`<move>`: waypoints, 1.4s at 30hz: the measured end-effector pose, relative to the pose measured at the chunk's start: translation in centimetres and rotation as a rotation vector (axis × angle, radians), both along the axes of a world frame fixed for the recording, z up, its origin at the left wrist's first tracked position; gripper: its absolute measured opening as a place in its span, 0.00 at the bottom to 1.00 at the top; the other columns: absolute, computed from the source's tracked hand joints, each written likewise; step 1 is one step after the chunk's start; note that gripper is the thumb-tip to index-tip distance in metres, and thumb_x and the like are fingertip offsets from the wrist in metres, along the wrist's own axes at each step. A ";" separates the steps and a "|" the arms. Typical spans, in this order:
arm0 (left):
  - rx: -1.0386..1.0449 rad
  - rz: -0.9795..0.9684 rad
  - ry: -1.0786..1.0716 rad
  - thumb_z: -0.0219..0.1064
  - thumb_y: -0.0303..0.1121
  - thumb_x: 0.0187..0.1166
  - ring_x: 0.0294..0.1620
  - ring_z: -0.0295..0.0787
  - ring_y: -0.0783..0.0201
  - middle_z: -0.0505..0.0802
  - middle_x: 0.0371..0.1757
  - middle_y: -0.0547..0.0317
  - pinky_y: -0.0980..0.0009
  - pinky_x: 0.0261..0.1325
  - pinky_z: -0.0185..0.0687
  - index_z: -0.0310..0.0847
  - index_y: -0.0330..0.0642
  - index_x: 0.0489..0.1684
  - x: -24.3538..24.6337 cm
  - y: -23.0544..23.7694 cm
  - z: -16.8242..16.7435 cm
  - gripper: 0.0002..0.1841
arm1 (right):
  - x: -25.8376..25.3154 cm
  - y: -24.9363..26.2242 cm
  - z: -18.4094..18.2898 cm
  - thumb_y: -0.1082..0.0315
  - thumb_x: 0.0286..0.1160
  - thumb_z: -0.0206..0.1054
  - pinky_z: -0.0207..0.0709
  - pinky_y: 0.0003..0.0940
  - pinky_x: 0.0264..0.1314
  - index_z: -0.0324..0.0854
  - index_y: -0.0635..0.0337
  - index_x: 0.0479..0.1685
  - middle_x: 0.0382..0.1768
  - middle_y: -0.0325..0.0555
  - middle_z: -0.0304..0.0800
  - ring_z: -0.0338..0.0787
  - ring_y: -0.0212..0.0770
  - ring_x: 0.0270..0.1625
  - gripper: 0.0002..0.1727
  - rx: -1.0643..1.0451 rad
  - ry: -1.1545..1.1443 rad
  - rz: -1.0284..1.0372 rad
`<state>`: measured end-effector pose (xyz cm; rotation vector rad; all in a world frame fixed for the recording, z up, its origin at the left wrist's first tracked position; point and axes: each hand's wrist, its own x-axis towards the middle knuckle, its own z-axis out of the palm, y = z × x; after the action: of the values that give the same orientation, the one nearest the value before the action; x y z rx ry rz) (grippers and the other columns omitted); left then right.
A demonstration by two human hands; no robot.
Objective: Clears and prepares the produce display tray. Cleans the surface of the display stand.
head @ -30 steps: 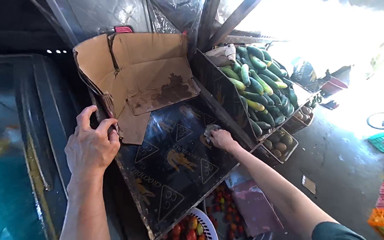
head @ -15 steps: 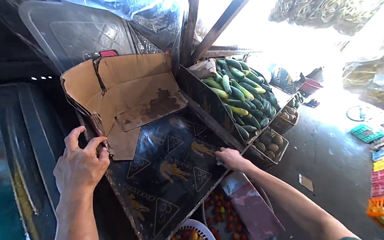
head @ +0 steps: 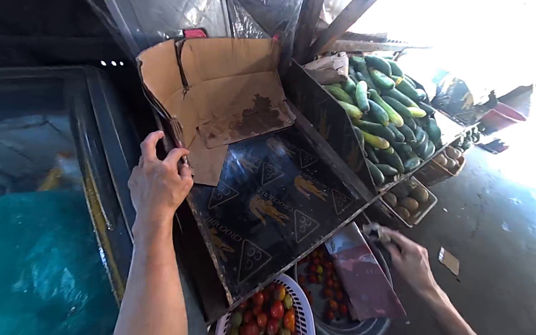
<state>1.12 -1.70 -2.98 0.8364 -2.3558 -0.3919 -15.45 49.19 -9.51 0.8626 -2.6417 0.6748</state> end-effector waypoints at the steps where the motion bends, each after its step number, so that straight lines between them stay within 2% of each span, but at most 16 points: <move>1: -0.015 -0.008 -0.002 0.69 0.24 0.77 0.59 0.84 0.22 0.64 0.91 0.38 0.23 0.48 0.76 0.91 0.40 0.55 0.0 0.0 -0.2 0.12 | -0.6 -2.1 1.5 0.76 0.72 0.62 0.86 0.62 0.54 0.90 0.70 0.55 0.51 0.62 0.95 0.96 0.62 0.51 0.16 -0.041 0.083 0.042; 4: -0.025 -0.011 -0.018 0.66 0.25 0.78 0.57 0.85 0.21 0.64 0.91 0.39 0.24 0.46 0.77 0.91 0.41 0.57 -0.1 -0.1 -0.2 0.13 | -4.4 -9.0 4.3 0.77 0.75 0.63 0.84 0.60 0.64 0.90 0.69 0.56 0.58 0.62 0.93 0.94 0.62 0.60 0.15 -0.019 0.095 0.187; 9: -0.031 -0.007 -0.021 0.64 0.25 0.79 0.58 0.85 0.23 0.64 0.91 0.40 0.26 0.46 0.78 0.90 0.42 0.58 -0.1 0.0 -0.1 0.14 | -10.9 -16.4 -0.1 0.65 0.73 0.76 0.72 0.59 0.76 0.90 0.62 0.59 0.67 0.62 0.86 0.82 0.61 0.72 0.18 0.319 -0.453 0.343; 12: -0.040 -0.003 -0.023 0.64 0.25 0.79 0.58 0.85 0.24 0.64 0.91 0.40 0.27 0.46 0.78 0.90 0.43 0.58 -0.1 0.0 -0.1 0.14 | -11.9 -16.9 -0.3 0.71 0.68 0.77 0.71 0.66 0.72 0.88 0.63 0.59 0.67 0.68 0.81 0.78 0.71 0.70 0.18 0.657 -0.505 0.415; 15: -0.030 -0.007 -0.029 0.64 0.26 0.79 0.59 0.86 0.25 0.64 0.92 0.41 0.28 0.47 0.79 0.90 0.43 0.58 0.0 0.1 0.1 0.14 | -13.9 -14.6 0.5 0.72 0.61 0.82 0.73 0.68 0.68 0.89 0.62 0.53 0.60 0.65 0.86 0.81 0.68 0.68 0.18 0.979 -0.566 0.315; 17: -0.037 -0.008 -0.041 0.63 0.25 0.78 0.58 0.87 0.26 0.63 0.92 0.41 0.29 0.46 0.80 0.90 0.43 0.58 0.1 0.1 0.1 0.15 | -14.4 -13.7 0.3 0.74 0.59 0.83 0.74 0.66 0.67 0.90 0.62 0.50 0.57 0.63 0.88 0.82 0.66 0.66 0.17 1.027 -0.581 0.274; 21: -0.034 -0.004 -0.049 0.62 0.25 0.77 0.58 0.86 0.26 0.63 0.92 0.39 0.29 0.47 0.79 0.89 0.42 0.58 0.0 0.1 0.2 0.16 | -13.9 -12.6 -0.4 0.80 0.59 0.76 0.80 0.66 0.55 0.88 0.62 0.47 0.56 0.64 0.84 0.85 0.66 0.60 0.15 0.884 -0.471 0.199; 25: -0.016 -0.011 -0.031 0.60 0.30 0.80 0.69 0.80 0.26 0.67 0.89 0.37 0.28 0.58 0.76 0.90 0.43 0.60 -0.4 -0.5 0.7 0.16 | -9.2 -7.5 4.5 0.75 0.62 0.77 0.77 0.72 0.61 0.87 0.67 0.52 0.57 0.69 0.86 0.85 0.70 0.62 0.17 0.304 -0.122 0.166; 27: 0.016 -0.008 -0.056 0.56 0.35 0.86 0.75 0.76 0.27 0.69 0.88 0.37 0.28 0.66 0.73 0.85 0.44 0.68 -0.2 -0.5 0.8 0.19 | -4.5 -3.6 7.2 0.68 0.67 0.74 0.77 0.63 0.68 0.86 0.68 0.53 0.59 0.68 0.87 0.85 0.65 0.66 0.17 0.083 0.061 0.154; 29: 0.052 -0.001 -0.058 0.51 0.39 0.90 0.78 0.74 0.29 0.69 0.88 0.37 0.29 0.71 0.69 0.78 0.44 0.78 -0.8 -0.4 1.1 0.22 | -0.2 0.0 8.2 0.70 0.67 0.71 0.77 0.50 0.69 0.82 0.76 0.51 0.56 0.74 0.85 0.85 0.62 0.64 0.17 -0.099 0.215 0.131; 31: 0.094 0.032 -0.060 0.47 0.40 0.93 0.78 0.75 0.30 0.67 0.90 0.40 0.31 0.72 0.69 0.76 0.44 0.80 -1.1 0.4 0.8 0.23 | 2.7 2.7 6.8 0.73 0.65 0.70 0.76 0.46 0.70 0.81 0.79 0.47 0.55 0.77 0.84 0.84 0.64 0.63 0.16 -0.163 0.289 0.112; 34: 0.078 0.013 -0.164 0.54 0.28 0.87 0.83 0.67 0.24 0.58 0.93 0.32 0.24 0.73 0.61 0.68 0.38 0.85 0.6 4.2 1.1 0.26 | 4.0 5.7 2.4 0.70 0.63 0.76 0.74 0.60 0.72 0.84 0.76 0.52 0.59 0.78 0.84 0.82 0.73 0.67 0.20 -0.062 0.098 0.099; 35: 0.057 -0.052 -0.155 0.58 0.23 0.82 0.85 0.62 0.22 0.60 0.91 0.28 0.22 0.75 0.58 0.68 0.36 0.85 2.2 6.8 1.4 0.29 | 3.8 7.0 1.2 0.62 0.62 0.80 0.68 0.69 0.76 0.84 0.72 0.62 0.69 0.80 0.78 0.75 0.78 0.74 0.29 0.062 -0.060 0.096; 37: -0.029 -0.209 -0.098 0.60 0.19 0.77 0.86 0.64 0.27 0.74 0.83 0.30 0.24 0.77 0.59 0.74 0.34 0.79 6.2 13.2 2.1 0.26 | 3.5 9.1 -0.2 0.48 0.58 0.84 0.50 0.86 0.77 0.73 0.57 0.83 0.88 0.79 0.51 0.51 0.86 0.87 0.48 0.319 -0.386 0.083; 39: -0.081 -0.366 -0.026 0.58 0.17 0.78 0.83 0.71 0.36 0.82 0.78 0.37 0.33 0.82 0.59 0.81 0.33 0.69 11.3 20.6 3.2 0.21 | 3.7 11.1 -0.7 0.50 0.61 0.84 0.53 0.85 0.76 0.70 0.54 0.86 0.90 0.74 0.48 0.52 0.82 0.88 0.48 0.473 -0.539 0.125; 42: -0.249 -0.523 0.202 0.56 0.22 0.80 0.77 0.79 0.40 0.91 0.63 0.43 0.34 0.84 0.58 0.84 0.36 0.50 19.2 30.1 7.0 0.11 | 4.7 14.6 -1.0 0.59 0.68 0.81 0.59 0.72 0.82 0.72 0.65 0.81 0.85 0.77 0.60 0.64 0.78 0.84 0.40 0.579 -0.690 0.149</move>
<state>20.36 28.41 4.04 0.0517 -2.3428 -0.3607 -10.71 63.77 -10.49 1.1393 -3.5191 0.2456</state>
